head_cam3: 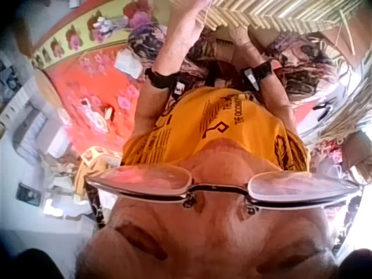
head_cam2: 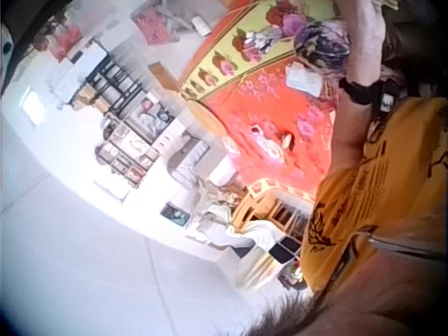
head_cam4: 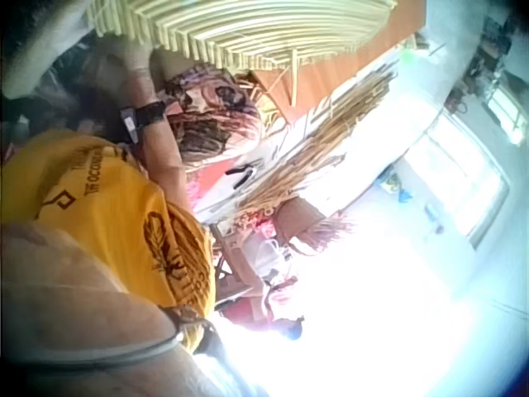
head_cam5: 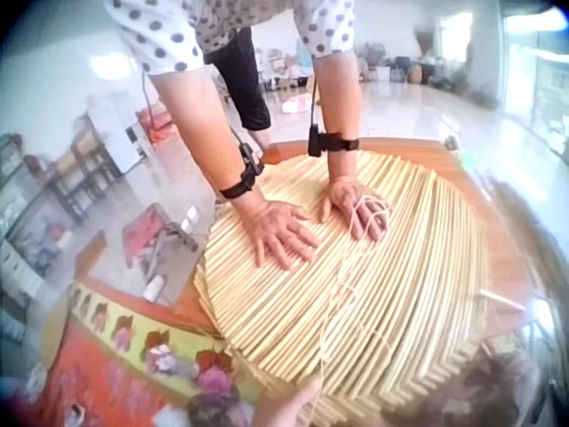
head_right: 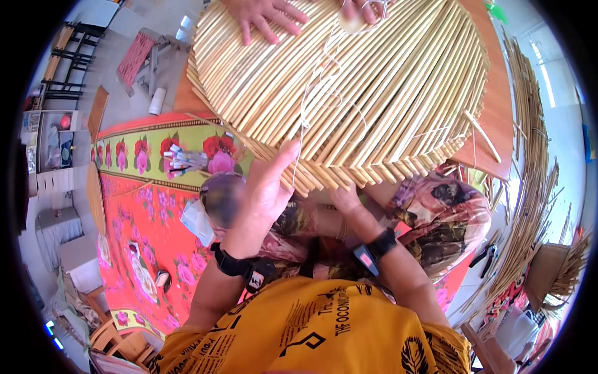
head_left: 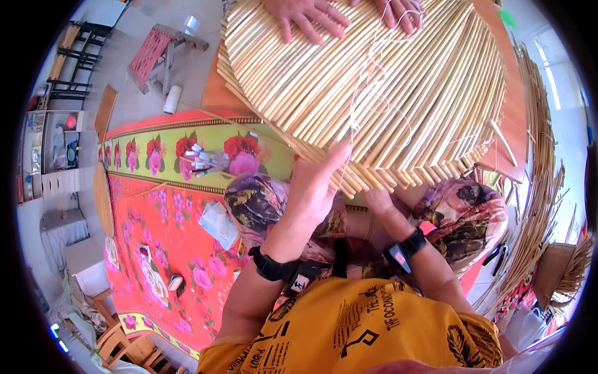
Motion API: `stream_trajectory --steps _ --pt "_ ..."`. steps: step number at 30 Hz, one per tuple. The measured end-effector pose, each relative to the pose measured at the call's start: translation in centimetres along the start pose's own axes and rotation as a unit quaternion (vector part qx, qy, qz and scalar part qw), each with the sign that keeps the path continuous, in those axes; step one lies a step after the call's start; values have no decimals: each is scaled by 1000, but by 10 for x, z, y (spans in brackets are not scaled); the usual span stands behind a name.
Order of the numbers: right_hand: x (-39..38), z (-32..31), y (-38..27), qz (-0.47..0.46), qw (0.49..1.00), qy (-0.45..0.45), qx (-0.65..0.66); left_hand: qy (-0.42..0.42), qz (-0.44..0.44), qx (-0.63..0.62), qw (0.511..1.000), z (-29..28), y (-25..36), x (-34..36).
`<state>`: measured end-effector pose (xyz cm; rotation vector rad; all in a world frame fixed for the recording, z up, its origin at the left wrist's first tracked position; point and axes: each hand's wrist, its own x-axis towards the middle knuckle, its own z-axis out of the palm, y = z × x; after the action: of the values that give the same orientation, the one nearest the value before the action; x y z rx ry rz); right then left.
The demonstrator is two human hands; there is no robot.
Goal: The person weaves a round reed mat by hand, threading a white cord through the reeds along the edge to secure them while another person holds the mat in place.
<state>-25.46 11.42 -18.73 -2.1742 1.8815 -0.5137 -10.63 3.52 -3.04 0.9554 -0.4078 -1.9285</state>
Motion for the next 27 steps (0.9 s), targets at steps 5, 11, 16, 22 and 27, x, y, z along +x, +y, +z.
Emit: stream_trajectory --steps 5,11,16,22,27 --pt "-25 -43 -22 327 422 179 826 -119 -38 68 990 -53 -11 -17" --pt "-21 -42 -27 272 154 190 931 -164 -15 -7 986 -56 -55 4" --pt "-25 -75 -32 192 148 185 952 -258 -126 -44 957 -45 -58 30" --pt "-79 -104 -40 122 532 -9 838 -246 -148 -88 954 -51 -64 24" --pt "-131 -123 -43 15 807 -169 566 -363 -189 -76 909 -38 -57 -2"
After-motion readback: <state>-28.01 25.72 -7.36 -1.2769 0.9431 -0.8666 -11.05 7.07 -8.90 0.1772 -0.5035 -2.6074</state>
